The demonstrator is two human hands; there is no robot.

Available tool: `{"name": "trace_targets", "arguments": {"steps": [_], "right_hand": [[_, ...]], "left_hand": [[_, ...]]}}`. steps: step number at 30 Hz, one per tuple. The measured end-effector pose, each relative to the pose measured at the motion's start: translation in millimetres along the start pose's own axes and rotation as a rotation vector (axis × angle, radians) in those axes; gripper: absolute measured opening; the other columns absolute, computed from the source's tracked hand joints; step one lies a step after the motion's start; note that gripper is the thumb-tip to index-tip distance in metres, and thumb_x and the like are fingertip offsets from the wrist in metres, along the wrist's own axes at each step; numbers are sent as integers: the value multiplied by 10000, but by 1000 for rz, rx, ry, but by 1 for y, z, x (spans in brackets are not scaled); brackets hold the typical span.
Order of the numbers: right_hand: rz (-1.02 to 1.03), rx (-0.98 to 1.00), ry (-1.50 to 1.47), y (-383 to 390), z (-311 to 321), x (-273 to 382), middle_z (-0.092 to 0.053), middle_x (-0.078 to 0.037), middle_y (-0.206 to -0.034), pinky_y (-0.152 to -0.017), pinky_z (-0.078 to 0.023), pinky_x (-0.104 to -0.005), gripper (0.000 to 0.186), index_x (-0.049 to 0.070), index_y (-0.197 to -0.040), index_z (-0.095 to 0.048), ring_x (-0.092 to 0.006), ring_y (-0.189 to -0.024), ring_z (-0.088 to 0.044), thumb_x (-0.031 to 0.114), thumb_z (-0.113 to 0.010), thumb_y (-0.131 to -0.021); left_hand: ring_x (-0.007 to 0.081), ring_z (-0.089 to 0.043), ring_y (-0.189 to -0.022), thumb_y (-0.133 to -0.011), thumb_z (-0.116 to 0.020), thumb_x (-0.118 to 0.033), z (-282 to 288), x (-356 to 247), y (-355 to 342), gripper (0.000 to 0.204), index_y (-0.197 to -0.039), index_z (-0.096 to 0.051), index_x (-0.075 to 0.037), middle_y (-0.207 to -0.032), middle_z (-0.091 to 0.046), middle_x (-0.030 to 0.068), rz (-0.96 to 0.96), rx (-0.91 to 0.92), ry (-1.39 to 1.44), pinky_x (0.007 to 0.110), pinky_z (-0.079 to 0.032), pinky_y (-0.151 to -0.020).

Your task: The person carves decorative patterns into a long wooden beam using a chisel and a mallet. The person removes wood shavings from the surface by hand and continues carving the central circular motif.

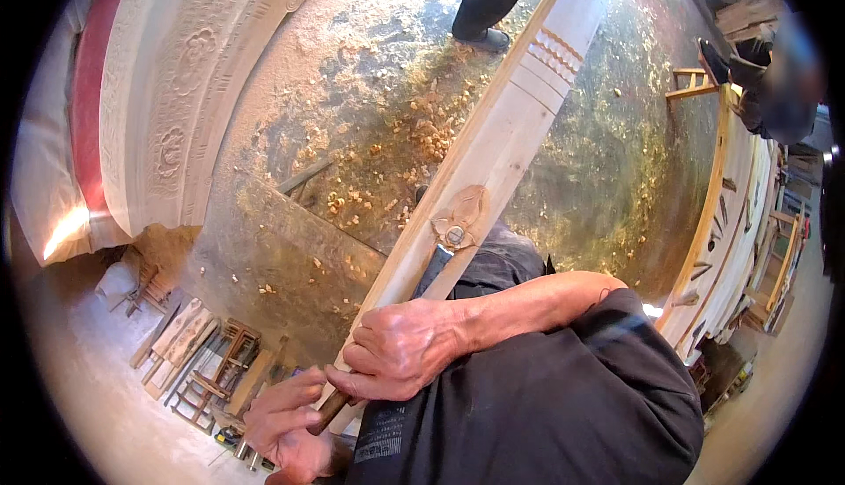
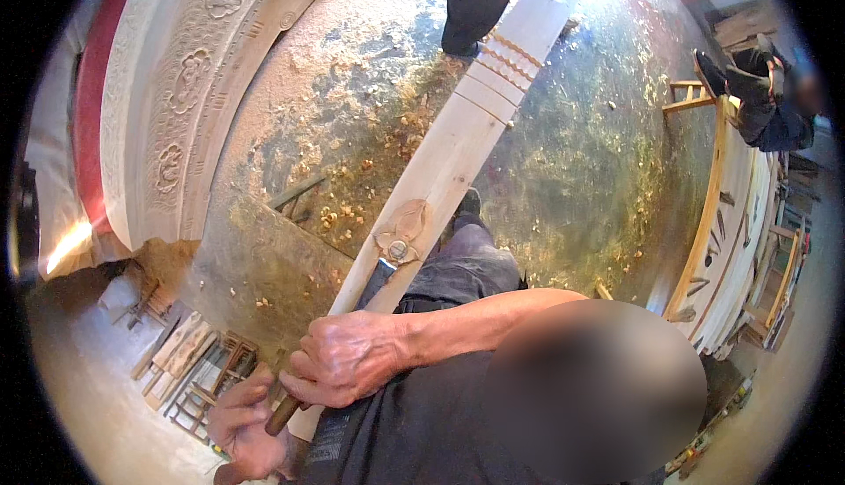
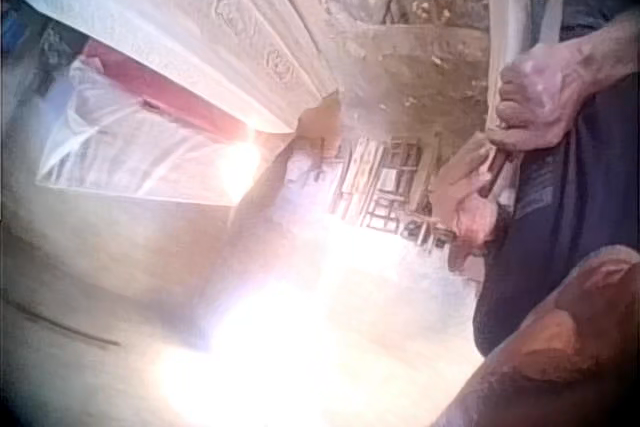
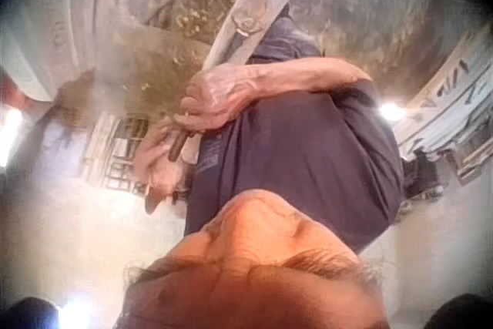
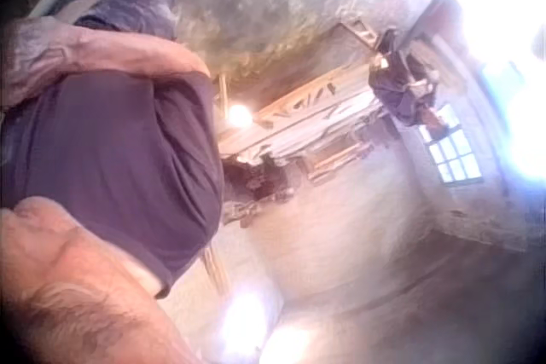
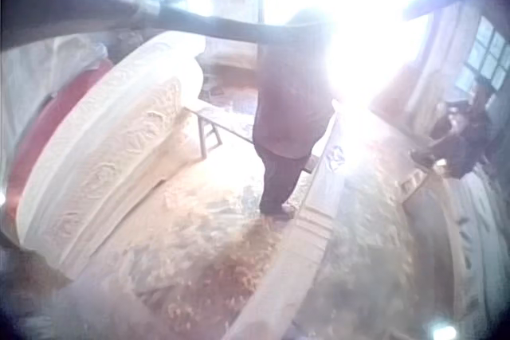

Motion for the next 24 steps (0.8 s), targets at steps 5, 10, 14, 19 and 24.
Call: {"name": "trace_targets", "arguments": {"steps": [5, 10, 14, 19, 24], "right_hand": [[-18, -44, -15, -3, 2, -3, -524, 3, -730, -504, -429, -318, 407, -63, -1147, -673, -145, -611, -595, 294, -697, -953], [-22, -9, -20, -2, 2, -3, -516, 8, -724, -512, -433, -314, 402, -53, -1143, -676, -146, -605, -592, 295, -699, -944], [-19, 2, 43, -1, -3, -1, -516, 8, -721, -517, -431, -311, 386, -44, -1120, -678, -148, -601, -585, 284, -697, -917], [-56, 35, -31, 3, -5, -8, -524, 4, -721, -514, -431, -314, 383, -47, -1142, -677, -150, -605, -592, 247, -688, -897], [-36, 42, 24, -1, -8, -9, -536, -1, -735, -516, -441, -318, 377, -42, -1154, -673, -151, -619, -610, 235, -682, -899]], "left_hand": [[456, -766, -818, -1054, -371, -758, 29, 0, 1, 883, -947, -675, 64, -882, -728, 328, -43, -137, -129, 524, -659, -782], [441, -746, -953, -1014, -380, -819, -4, 8, -5, 901, -983, -625, 47, -1009, -719, 324, 48, 192, -186, 540, -618, -914], [424, -760, -881, -1026, -514, -741, -2, 8, 3, 779, -1002, -639, 27, -995, -737, 317, 0, -180, 8, 508, -646, -782], [396, -741, -845, -976, -398, -865, 15, 7, 1, 946, -1086, -616, 49, -995, -725, 333, -13, -10, -361, 496, -627, -735], [460, -737, -1013, -975, -312, -895, 9, 23, 0, 1064, -1058, -661, 106, -1083, -705, 371, 52, 33, 13, 555, -614, -943]]}}
Point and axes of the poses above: each hand's wrist, its own y-axis away from the middle knuckle, its own z-axis out of the back of the hand, x = y × z, the point moved 9 cm from there along -y, towards the middle knuckle
